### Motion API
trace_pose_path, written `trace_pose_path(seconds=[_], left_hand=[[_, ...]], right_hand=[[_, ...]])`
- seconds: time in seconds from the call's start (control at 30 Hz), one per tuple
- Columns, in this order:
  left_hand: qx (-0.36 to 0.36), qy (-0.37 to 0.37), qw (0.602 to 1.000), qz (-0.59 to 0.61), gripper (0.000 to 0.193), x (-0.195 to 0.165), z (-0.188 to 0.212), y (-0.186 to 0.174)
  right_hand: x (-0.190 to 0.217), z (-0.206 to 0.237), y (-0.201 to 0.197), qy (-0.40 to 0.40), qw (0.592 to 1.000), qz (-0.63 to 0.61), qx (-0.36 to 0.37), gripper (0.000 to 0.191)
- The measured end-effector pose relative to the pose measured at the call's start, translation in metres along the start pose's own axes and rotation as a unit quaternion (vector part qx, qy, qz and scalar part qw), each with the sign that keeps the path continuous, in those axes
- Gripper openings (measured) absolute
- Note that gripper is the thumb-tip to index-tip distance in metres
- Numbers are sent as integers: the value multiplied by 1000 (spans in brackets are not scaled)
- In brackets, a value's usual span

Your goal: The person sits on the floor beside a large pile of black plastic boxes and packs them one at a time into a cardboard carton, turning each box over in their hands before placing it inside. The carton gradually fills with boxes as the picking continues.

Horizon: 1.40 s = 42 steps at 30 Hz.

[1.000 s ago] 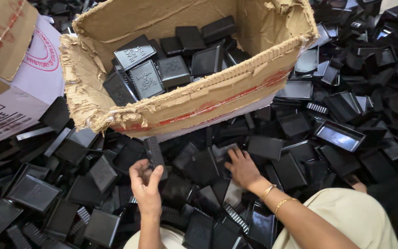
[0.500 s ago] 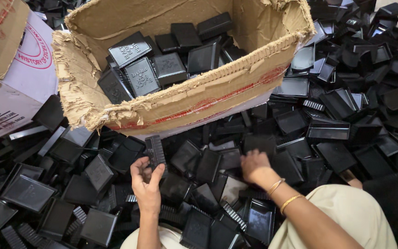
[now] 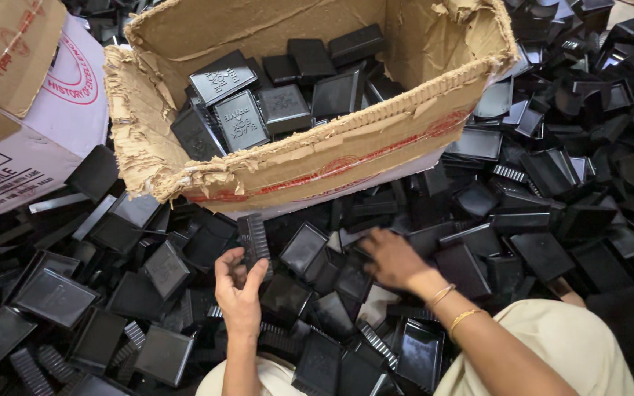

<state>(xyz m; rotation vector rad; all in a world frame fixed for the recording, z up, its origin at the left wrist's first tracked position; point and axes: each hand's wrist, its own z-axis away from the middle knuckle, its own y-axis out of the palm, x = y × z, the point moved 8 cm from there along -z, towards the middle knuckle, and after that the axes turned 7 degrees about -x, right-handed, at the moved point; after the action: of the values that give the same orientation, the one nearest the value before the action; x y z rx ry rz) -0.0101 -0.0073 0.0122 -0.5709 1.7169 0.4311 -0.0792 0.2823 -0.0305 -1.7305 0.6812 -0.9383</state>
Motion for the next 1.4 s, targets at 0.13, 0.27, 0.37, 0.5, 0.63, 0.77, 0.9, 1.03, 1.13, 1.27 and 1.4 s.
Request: trace_pose_path(seconds=[0.13,0.27,0.37,0.5,0.63,0.77,0.9,1.03,1.13,1.27,1.4], left_hand=[[-13,13,998,-58,47,-1,-1,-4],[-3,4,999,-48,47,-2,-1,-1],[4,0,1000,-26,46,-5,-1,2],[2,-18,1000,-19,46,-7,0,2],[-1,2,999,-33,45,-10,-1,0],[4,-1,1000,7,46,-7,-2,0],[-14,17,998,-64,45,-5,-2,-3],[-8,16,999,-38,45,-6,-3,-3],[-6,20,1000,-9,45,-9,-3,-3],[15,30,999,20,46,-14,1,1],[59,48,997,27,51,-24,9,14]], right_hand=[[18,11,33,-39,979,-100,175,57],[-5,-4,-1,-25,983,-179,14,46],[-53,-8,-32,136,985,3,-103,50],[-90,6,-48,290,946,104,-98,75],[-107,19,-76,315,906,148,-240,85],[-138,35,-68,400,887,172,-156,79],[-144,43,-52,407,893,177,-79,73],[-137,43,-52,370,902,198,-100,52],[-130,39,-70,350,890,204,-208,37],[-140,35,-79,376,886,-48,-266,26],[-114,31,-67,330,909,-239,-93,26]])
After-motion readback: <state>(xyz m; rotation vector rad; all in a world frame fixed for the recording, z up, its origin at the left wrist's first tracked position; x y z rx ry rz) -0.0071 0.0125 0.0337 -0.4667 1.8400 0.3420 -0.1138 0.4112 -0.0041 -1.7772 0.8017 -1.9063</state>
